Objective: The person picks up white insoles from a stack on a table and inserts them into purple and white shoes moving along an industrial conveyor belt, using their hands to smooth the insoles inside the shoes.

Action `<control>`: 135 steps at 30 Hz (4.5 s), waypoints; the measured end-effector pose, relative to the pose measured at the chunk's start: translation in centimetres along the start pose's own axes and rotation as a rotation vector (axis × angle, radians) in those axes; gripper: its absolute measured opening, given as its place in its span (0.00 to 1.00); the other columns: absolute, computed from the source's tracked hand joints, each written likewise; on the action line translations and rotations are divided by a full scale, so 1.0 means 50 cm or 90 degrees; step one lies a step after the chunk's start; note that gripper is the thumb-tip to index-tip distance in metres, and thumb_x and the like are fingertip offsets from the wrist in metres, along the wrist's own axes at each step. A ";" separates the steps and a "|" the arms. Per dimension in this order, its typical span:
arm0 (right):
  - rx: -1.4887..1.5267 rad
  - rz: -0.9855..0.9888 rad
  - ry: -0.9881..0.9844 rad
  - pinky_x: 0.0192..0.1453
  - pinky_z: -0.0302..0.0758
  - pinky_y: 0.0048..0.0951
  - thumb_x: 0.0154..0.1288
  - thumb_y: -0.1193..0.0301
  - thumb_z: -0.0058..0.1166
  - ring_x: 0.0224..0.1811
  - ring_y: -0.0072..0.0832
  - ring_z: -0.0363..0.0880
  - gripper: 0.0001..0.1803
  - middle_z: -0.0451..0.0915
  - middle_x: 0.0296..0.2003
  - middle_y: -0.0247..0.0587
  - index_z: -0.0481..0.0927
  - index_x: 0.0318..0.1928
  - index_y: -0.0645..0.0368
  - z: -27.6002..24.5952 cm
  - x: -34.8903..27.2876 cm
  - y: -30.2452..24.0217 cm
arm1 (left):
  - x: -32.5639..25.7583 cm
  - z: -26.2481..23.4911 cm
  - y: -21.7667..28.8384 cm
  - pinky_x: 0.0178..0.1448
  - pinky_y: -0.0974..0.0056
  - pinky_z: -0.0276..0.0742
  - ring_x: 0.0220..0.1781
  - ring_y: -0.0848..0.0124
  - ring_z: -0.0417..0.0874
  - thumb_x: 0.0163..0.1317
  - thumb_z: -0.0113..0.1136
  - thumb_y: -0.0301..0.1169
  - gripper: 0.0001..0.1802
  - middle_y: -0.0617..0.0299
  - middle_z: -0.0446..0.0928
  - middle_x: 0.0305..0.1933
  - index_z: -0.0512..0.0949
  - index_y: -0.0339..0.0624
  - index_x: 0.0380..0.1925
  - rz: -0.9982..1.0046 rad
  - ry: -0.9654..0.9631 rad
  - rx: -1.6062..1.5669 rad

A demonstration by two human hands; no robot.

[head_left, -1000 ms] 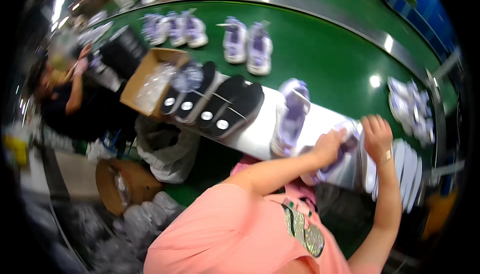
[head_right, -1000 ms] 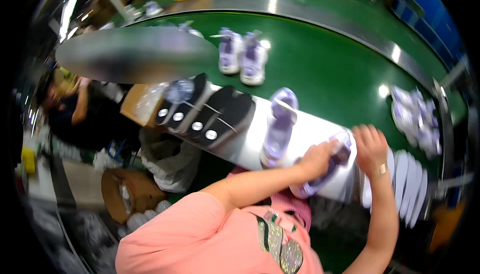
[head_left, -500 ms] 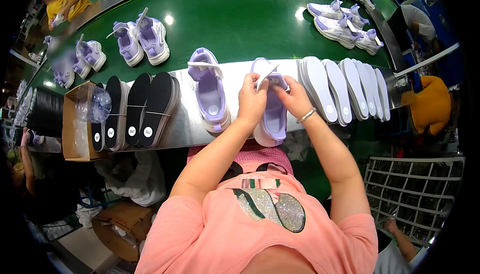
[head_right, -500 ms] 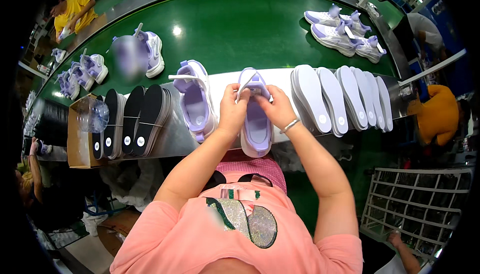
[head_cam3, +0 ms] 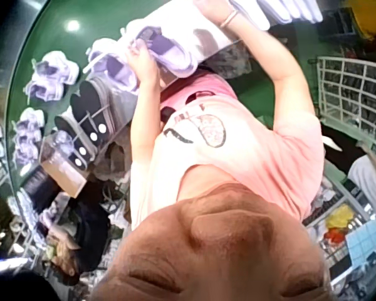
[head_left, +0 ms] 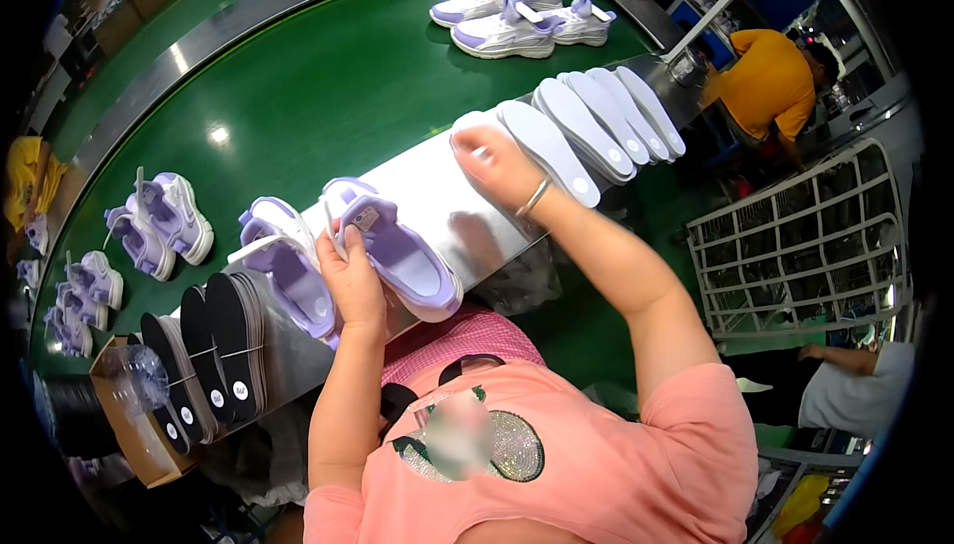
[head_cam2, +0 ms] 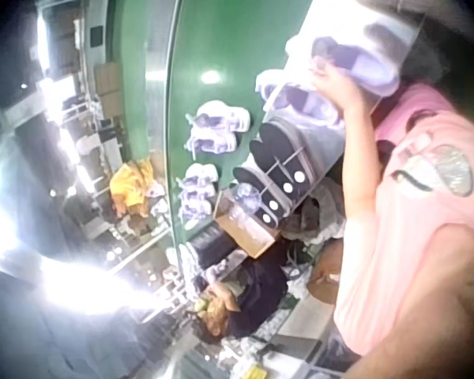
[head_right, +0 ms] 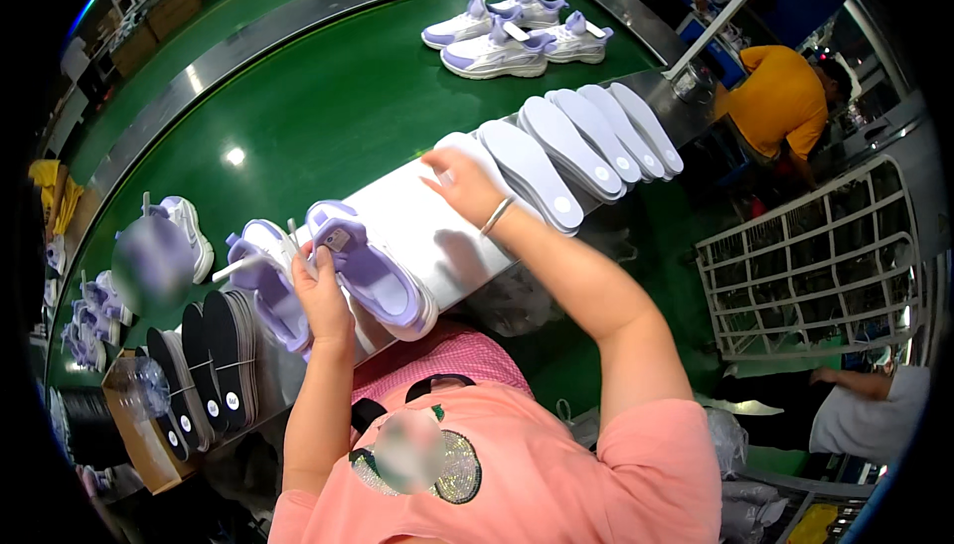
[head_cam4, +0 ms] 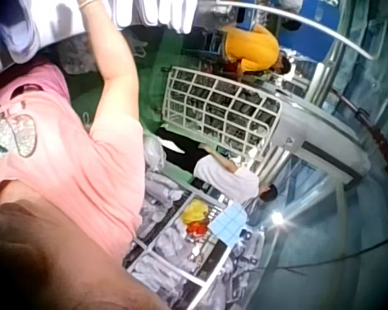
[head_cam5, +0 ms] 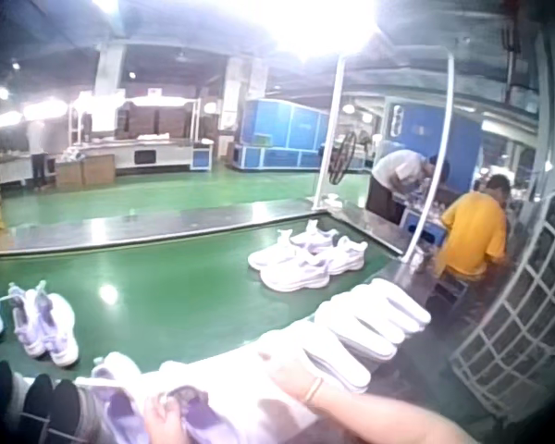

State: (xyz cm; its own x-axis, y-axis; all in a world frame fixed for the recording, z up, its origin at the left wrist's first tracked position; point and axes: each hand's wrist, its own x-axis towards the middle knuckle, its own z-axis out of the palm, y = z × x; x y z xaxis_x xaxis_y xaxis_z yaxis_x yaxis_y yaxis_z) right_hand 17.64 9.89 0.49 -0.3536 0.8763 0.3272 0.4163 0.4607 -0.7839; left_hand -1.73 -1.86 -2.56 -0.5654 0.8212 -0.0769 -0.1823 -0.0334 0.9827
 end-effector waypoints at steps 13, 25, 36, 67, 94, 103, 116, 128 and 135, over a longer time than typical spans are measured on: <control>-0.644 0.543 0.072 0.52 0.66 0.40 0.48 0.60 0.59 0.50 0.39 0.71 0.23 0.74 0.45 0.42 0.71 0.46 0.50 -0.391 -0.038 0.345 | -0.017 0.011 0.022 0.48 0.63 0.67 0.42 0.62 0.73 0.62 0.44 0.33 0.18 0.49 0.73 0.41 0.65 0.33 0.49 0.066 -0.001 0.272; -0.078 0.366 0.203 0.29 0.70 0.22 0.52 0.58 0.58 0.24 0.18 0.70 0.15 0.73 0.26 0.32 0.73 0.31 0.56 -0.458 0.032 0.268 | -0.012 0.017 0.041 0.52 0.62 0.65 0.48 0.62 0.72 0.61 0.47 0.36 0.19 0.48 0.72 0.44 0.67 0.32 0.47 -0.001 -0.023 0.219; 0.113 0.594 -0.542 0.22 0.69 0.19 0.51 0.64 0.52 0.19 0.19 0.72 0.12 0.72 0.18 0.34 0.76 0.23 0.62 -0.082 -0.049 -0.228 | -0.020 0.013 0.019 0.39 0.55 0.69 0.35 0.49 0.75 0.57 0.47 0.30 0.12 0.43 0.74 0.30 0.67 0.35 0.39 0.041 -0.008 0.186; -0.586 -0.236 -0.557 0.34 0.72 0.40 0.44 0.72 0.50 0.26 0.44 0.75 0.06 0.75 0.24 0.48 0.77 0.25 0.58 0.131 -0.053 -0.090 | -0.033 0.027 -0.044 0.42 0.51 0.66 0.39 0.46 0.72 0.52 0.45 0.23 0.14 0.44 0.72 0.34 0.65 0.41 0.41 0.092 0.014 0.121; -0.799 -0.135 -0.925 0.48 0.71 0.30 0.46 0.69 0.53 0.44 0.35 0.77 0.13 0.79 0.38 0.47 0.80 0.35 0.58 0.195 -0.001 -0.129 | -0.003 0.002 -0.053 0.47 0.52 0.67 0.42 0.46 0.73 0.51 0.45 0.22 0.16 0.41 0.73 0.38 0.69 0.34 0.43 0.139 -0.082 0.176; -0.563 -0.002 -0.883 0.47 0.65 0.39 0.49 0.65 0.46 0.35 0.42 0.77 0.14 0.79 0.28 0.46 0.75 0.36 0.58 0.108 -0.044 -0.175 | -0.024 -0.012 0.001 0.43 0.57 0.69 0.38 0.52 0.75 0.56 0.47 0.27 0.15 0.44 0.73 0.35 0.65 0.36 0.44 0.060 -0.051 0.161; -0.209 -0.045 -0.485 0.63 0.50 0.39 0.58 0.71 0.47 0.38 0.28 0.76 0.16 0.79 0.33 0.38 0.71 0.47 0.61 -0.047 -0.004 -0.322 | -0.068 -0.067 -0.032 0.49 0.70 0.65 0.43 0.72 0.70 0.61 0.48 0.31 0.15 0.58 0.69 0.41 0.64 0.34 0.45 0.114 -0.013 0.053; -0.458 0.005 -0.881 0.49 0.64 0.42 0.49 0.67 0.46 0.37 0.42 0.77 0.12 0.78 0.29 0.49 0.75 0.33 0.60 0.099 -0.067 -0.173 | -0.009 -0.007 0.023 0.42 0.69 0.70 0.37 0.72 0.74 0.59 0.51 0.33 0.17 0.56 0.73 0.35 0.64 0.35 0.44 -0.022 -0.069 0.091; -0.415 -0.007 -0.784 0.43 0.65 0.43 0.48 0.66 0.47 0.32 0.44 0.76 0.10 0.78 0.24 0.49 0.75 0.27 0.59 0.092 -0.099 -0.164 | -0.045 -0.077 0.075 0.42 0.64 0.72 0.38 0.62 0.77 0.53 0.57 0.30 0.24 0.51 0.74 0.39 0.63 0.36 0.49 0.358 -0.077 0.357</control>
State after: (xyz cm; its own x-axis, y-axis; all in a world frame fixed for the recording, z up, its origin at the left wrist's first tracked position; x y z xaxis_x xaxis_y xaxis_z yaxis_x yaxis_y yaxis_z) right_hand 12.12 1.15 2.86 -0.7189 0.3429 -0.6046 0.5993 0.7464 -0.2893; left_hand -4.23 -6.02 0.63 -0.3560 0.8232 0.4423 0.5536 -0.1955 0.8095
